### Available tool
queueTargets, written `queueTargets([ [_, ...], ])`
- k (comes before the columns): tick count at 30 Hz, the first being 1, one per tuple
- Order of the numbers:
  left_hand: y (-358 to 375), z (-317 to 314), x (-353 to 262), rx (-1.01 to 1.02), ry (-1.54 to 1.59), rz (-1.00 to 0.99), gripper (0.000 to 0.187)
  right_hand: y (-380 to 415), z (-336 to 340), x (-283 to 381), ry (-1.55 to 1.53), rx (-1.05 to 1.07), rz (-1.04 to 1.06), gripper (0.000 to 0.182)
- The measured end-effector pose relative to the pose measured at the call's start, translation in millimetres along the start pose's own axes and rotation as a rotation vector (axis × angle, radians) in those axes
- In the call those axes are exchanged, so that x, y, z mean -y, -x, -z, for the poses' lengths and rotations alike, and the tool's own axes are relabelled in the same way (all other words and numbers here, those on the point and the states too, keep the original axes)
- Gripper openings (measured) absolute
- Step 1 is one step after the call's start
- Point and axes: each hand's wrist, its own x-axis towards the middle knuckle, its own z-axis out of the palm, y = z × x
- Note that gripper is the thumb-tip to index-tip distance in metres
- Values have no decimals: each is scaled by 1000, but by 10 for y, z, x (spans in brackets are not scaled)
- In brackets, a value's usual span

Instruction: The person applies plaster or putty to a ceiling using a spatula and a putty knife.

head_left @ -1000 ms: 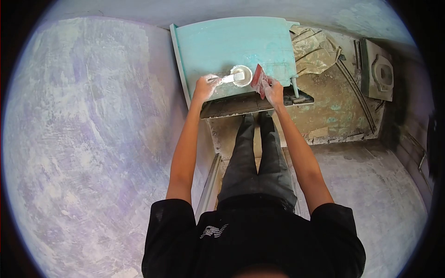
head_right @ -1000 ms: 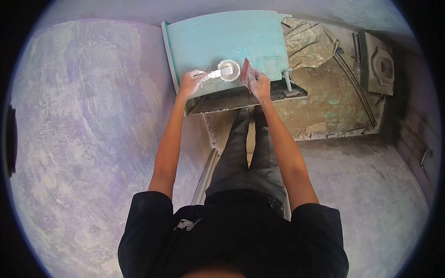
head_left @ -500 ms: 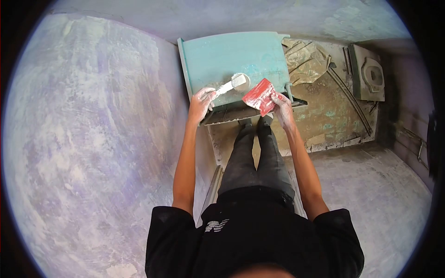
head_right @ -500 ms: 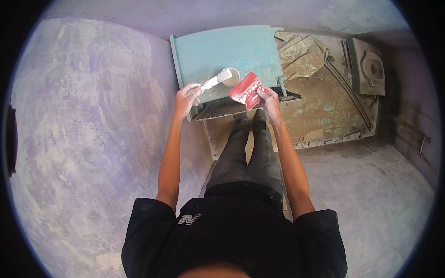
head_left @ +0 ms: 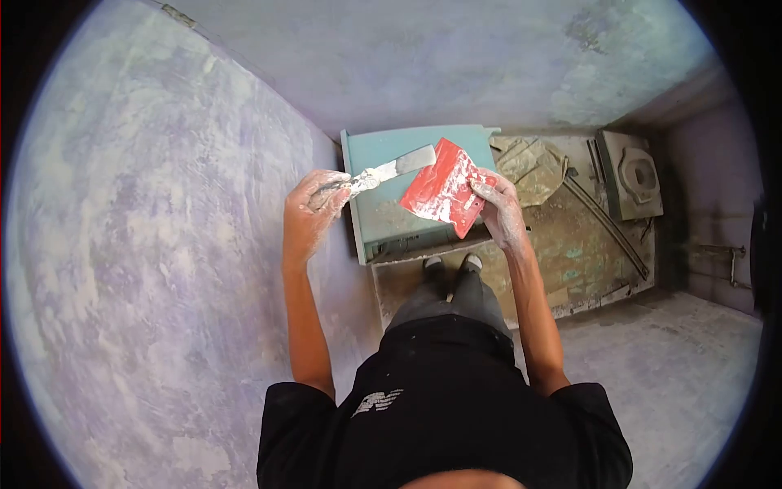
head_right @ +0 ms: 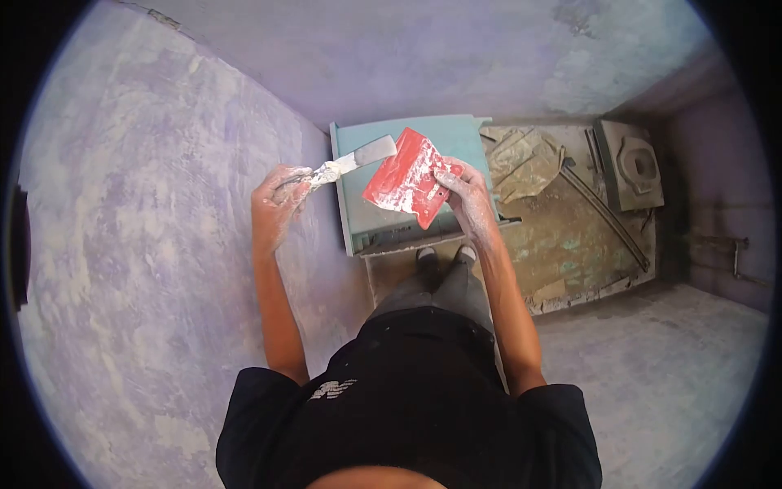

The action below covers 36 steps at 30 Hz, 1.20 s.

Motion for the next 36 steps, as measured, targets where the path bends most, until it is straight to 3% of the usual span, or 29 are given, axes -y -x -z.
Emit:
queueTargets([
  [2, 23, 90, -344, 52, -171, -189, 19, 50, -115, 192, 9, 36, 16, 30],
  [6, -20, 103, -737, 93, -393, -360, 20, 108, -265, 382, 19, 80, 66, 29],
  [12, -75, 66, -1077, 142, -496, -497, 20, 110, -286, 526, 63, 93, 126, 27],
  [30, -230, -21, -1558, 173, -543, -652, 26, 116, -311, 704, 6, 49, 201, 26],
  [36, -223, -40, -1592, 137, -513, -611, 25, 134, -317, 748, 14, 35, 193, 25],
])
